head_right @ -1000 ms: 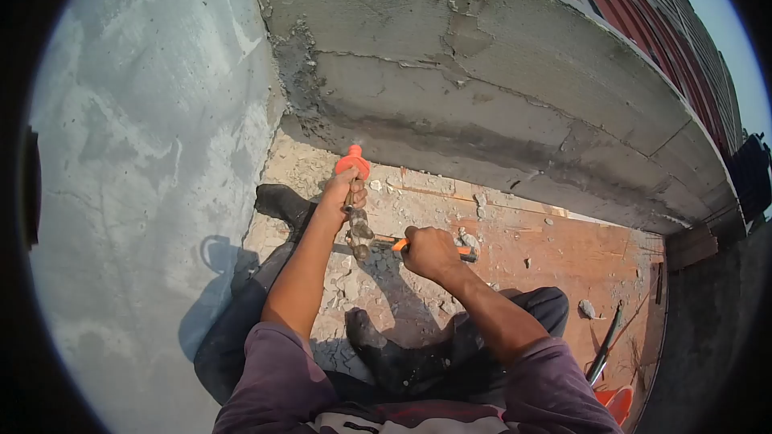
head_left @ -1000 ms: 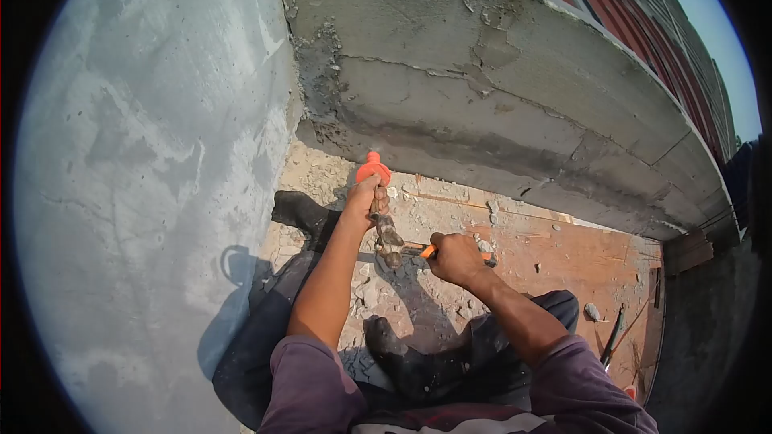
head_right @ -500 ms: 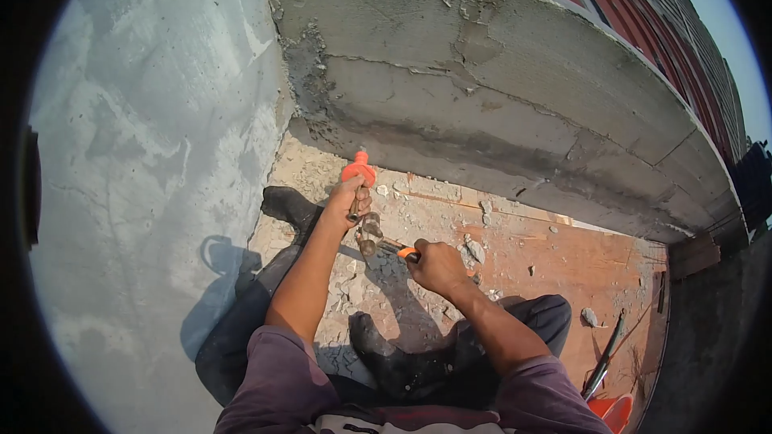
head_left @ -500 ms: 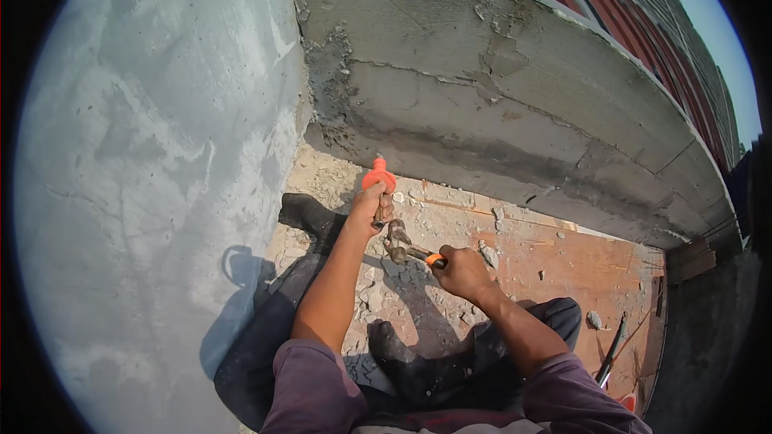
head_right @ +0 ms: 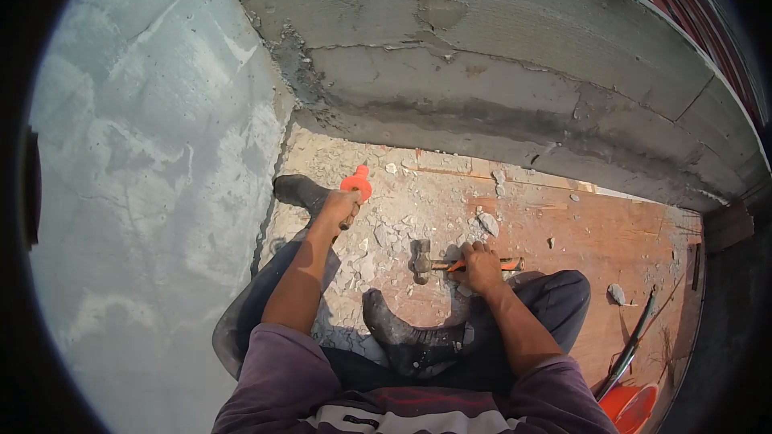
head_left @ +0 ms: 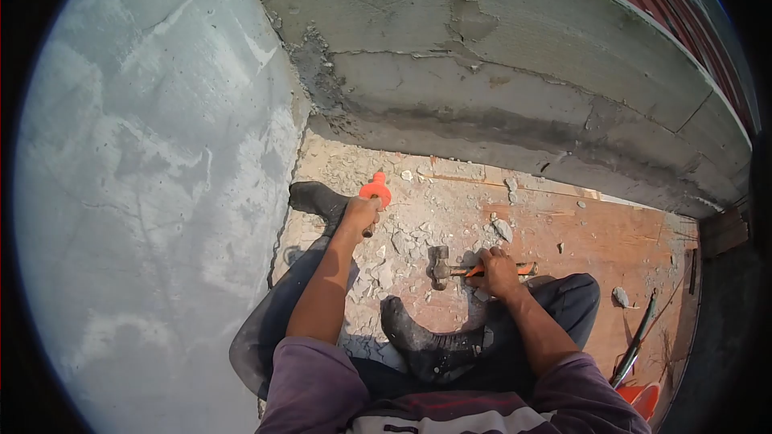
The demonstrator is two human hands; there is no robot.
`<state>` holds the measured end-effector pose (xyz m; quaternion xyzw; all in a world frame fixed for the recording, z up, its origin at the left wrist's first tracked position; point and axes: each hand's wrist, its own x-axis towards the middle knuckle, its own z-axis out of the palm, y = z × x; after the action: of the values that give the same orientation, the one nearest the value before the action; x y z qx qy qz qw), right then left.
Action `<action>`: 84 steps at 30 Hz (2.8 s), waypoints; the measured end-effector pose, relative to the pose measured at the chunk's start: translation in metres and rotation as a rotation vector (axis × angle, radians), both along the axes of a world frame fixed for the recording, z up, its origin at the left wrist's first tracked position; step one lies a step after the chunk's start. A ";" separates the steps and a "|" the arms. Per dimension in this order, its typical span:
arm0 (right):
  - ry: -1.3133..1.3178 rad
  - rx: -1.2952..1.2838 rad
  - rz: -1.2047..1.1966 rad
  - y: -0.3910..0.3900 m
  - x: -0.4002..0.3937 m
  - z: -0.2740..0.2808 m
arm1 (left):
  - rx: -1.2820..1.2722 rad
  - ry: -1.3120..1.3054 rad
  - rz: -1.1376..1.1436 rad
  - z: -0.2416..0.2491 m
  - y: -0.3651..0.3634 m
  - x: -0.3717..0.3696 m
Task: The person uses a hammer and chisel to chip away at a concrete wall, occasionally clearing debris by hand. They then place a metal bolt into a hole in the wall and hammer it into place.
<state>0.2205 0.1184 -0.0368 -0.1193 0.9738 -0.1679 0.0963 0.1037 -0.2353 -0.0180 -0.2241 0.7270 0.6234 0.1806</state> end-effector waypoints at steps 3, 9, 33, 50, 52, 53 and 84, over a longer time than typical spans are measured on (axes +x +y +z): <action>0.005 -0.132 0.010 0.000 -0.006 0.004 | -0.210 0.002 -0.079 0.039 -0.012 0.007; -0.049 -0.235 0.026 0.000 -0.013 0.002 | -0.251 0.097 -0.159 0.048 -0.063 0.023; -0.087 -0.323 -0.024 -0.010 -0.015 0.004 | -0.108 0.193 -0.003 0.027 -0.062 0.034; -0.019 -0.118 0.020 -0.009 -0.008 0.014 | -0.056 0.143 0.043 0.031 -0.063 0.033; 0.010 -0.128 0.029 -0.009 -0.006 0.013 | -0.059 0.137 0.040 0.031 -0.064 0.033; 0.025 -0.133 0.033 -0.009 -0.006 0.012 | -0.060 0.135 0.038 0.031 -0.064 0.033; -0.676 -1.770 1.089 -0.229 0.124 0.287 | -0.071 0.182 0.011 0.024 -0.067 0.025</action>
<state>0.3443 -0.1107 0.2502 -0.5089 0.2481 -0.7677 0.3001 0.1288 -0.3025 0.0064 -0.1768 0.7607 0.6161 0.1025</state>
